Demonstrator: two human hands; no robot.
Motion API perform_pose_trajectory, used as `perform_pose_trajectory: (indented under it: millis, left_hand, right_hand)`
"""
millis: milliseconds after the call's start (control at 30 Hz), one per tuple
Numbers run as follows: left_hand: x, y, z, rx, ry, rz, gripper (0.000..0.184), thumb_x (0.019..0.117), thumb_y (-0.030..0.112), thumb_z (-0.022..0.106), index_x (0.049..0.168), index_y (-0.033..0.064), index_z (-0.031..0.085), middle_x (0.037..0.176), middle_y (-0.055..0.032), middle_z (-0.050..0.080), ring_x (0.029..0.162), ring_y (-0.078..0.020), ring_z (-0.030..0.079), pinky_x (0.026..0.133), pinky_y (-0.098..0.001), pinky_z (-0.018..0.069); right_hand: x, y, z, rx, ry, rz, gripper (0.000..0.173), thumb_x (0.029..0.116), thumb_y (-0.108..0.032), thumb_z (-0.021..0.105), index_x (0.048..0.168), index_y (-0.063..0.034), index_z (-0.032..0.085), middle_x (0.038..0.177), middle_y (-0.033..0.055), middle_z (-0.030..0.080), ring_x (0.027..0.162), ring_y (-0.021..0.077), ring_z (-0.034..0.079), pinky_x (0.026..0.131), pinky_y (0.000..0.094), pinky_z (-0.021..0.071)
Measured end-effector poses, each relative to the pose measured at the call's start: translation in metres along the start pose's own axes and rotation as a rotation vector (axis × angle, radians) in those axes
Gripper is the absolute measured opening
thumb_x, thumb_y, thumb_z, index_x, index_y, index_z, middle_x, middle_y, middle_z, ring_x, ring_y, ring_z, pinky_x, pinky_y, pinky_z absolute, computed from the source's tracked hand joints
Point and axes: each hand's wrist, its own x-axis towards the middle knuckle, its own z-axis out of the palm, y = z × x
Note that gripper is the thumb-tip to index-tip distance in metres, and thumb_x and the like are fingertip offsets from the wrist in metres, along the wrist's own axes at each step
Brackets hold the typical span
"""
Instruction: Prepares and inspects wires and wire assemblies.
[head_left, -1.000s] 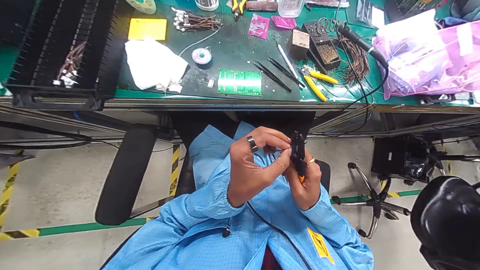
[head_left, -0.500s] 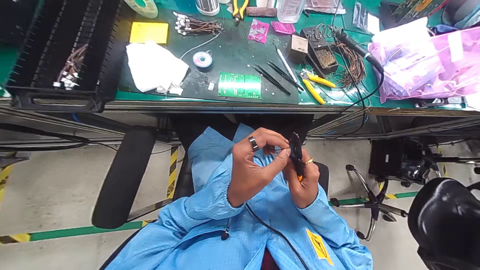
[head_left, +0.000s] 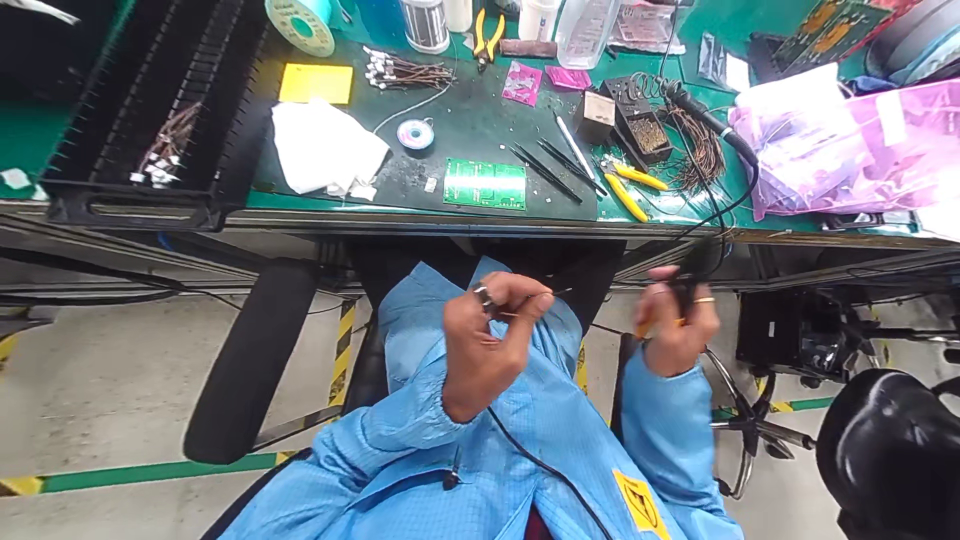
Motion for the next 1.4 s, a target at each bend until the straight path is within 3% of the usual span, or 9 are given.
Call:
perform_pose_trajectory:
  millis: [67,233,433,567,667,767,933,1100,1400]
  left_hand:
    - [0.003,0.002,-0.007,-0.027,-0.016,-0.029,0.006,0.0931,-0.002,0.068,0.098,-0.0046,0.069,0.087,-0.0016,0.073,0.075,-0.0006,0.065,0.068,-0.0174,0.0550]
    - [0.005,0.001,0.005,-0.115,-0.128,-0.082,0.010,0.0969,0.004,0.067,0.104,-0.0038,0.069,0.088,-0.0023,0.071,0.074,-0.0047,0.065,0.066,-0.0206,0.0563]
    - [0.007,-0.007,-0.014,-0.255,-0.300,-0.185,0.035,0.0987,0.006,0.065,0.128,-0.0093,0.055,0.113,-0.0136,0.070,0.100,-0.0213,0.072,0.090,-0.0359,0.0621]
    - [0.005,-0.012,-0.021,-0.401,-0.276,-0.265,0.012,0.1005,0.004,0.062,0.111,-0.0027,0.063,0.103,-0.0098,0.071,0.085,-0.0177,0.072,0.078,-0.0326,0.0639]
    - [0.007,-0.013,-0.025,-0.508,-0.288,-0.327,0.010,0.1007,0.003,0.062,0.110,-0.0014,0.064,0.096,-0.0072,0.070,0.077,-0.0135,0.070,0.069,-0.0278,0.0626]
    - [0.009,-0.010,-0.023,-0.605,-0.282,-0.434,0.008,0.1002,0.004,0.061,0.105,-0.0001,0.066,0.084,-0.0040,0.068,0.064,-0.0076,0.064,0.057,-0.0203,0.0557]
    - [0.010,-0.005,-0.012,-0.647,-0.271,-0.512,0.005,0.0975,0.003,0.065,0.100,0.0002,0.068,0.073,-0.0005,0.065,0.053,-0.0010,0.053,0.047,-0.0145,0.0433]
    - [0.004,0.003,0.002,-0.545,-0.201,-0.406,0.004,0.0950,0.000,0.068,0.099,-0.0016,0.068,0.070,0.0012,0.066,0.053,-0.0006,0.056,0.047,-0.0146,0.0458]
    - [0.000,0.006,0.007,-0.370,-0.124,-0.313,0.006,0.0931,-0.001,0.069,0.098,-0.0037,0.070,0.069,0.0018,0.066,0.053,0.0007,0.054,0.047,-0.0137,0.0448]
  right_hand:
    - [0.013,0.006,-0.010,0.004,0.068,-0.032,0.023,0.1016,-0.012,0.053,0.120,0.0020,0.056,0.076,-0.0063,0.063,0.058,0.0042,0.060,0.053,0.0238,0.0558]
    - [-0.006,0.000,0.024,-0.036,-0.120,-0.183,0.026,0.1021,-0.011,0.054,0.117,0.0091,0.063,0.088,0.0062,0.068,0.069,0.0056,0.062,0.059,0.0220,0.0547]
    - [-0.010,0.013,0.027,0.137,-0.219,-0.150,0.030,0.1002,-0.013,0.058,0.119,0.0100,0.060,0.090,0.0057,0.068,0.074,0.0086,0.065,0.063,0.0244,0.0576]
    - [-0.009,0.015,0.026,0.311,-0.295,-0.097,0.038,0.1054,-0.026,0.054,0.124,0.0067,0.058,0.092,0.0055,0.070,0.079,0.0142,0.069,0.070,0.0319,0.0613]
    - [-0.010,0.014,0.026,0.400,-0.344,-0.059,0.055,0.1063,-0.044,0.048,0.128,0.0059,0.058,0.096,0.0069,0.072,0.082,0.0157,0.070,0.072,0.0331,0.0612]
    - [-0.015,0.008,0.027,0.443,-0.383,-0.022,0.062,0.1057,-0.050,0.046,0.128,0.0065,0.058,0.099,0.0086,0.073,0.085,0.0173,0.071,0.074,0.0340,0.0620]
    - [-0.028,-0.007,0.035,0.377,-0.434,-0.089,0.056,0.1098,-0.043,0.038,0.127,0.0072,0.058,0.099,0.0081,0.072,0.086,0.0130,0.069,0.074,0.0308,0.0606]
    - [-0.037,-0.022,0.038,0.289,-0.425,-0.156,0.046,0.1117,-0.036,0.038,0.124,0.0032,0.060,0.095,-0.0001,0.069,0.084,0.0026,0.066,0.075,0.0230,0.0584]
    - [-0.040,-0.023,0.038,0.206,-0.419,-0.207,0.049,0.1116,-0.036,0.037,0.122,0.0056,0.060,0.093,0.0018,0.068,0.084,0.0014,0.063,0.076,0.0210,0.0561]
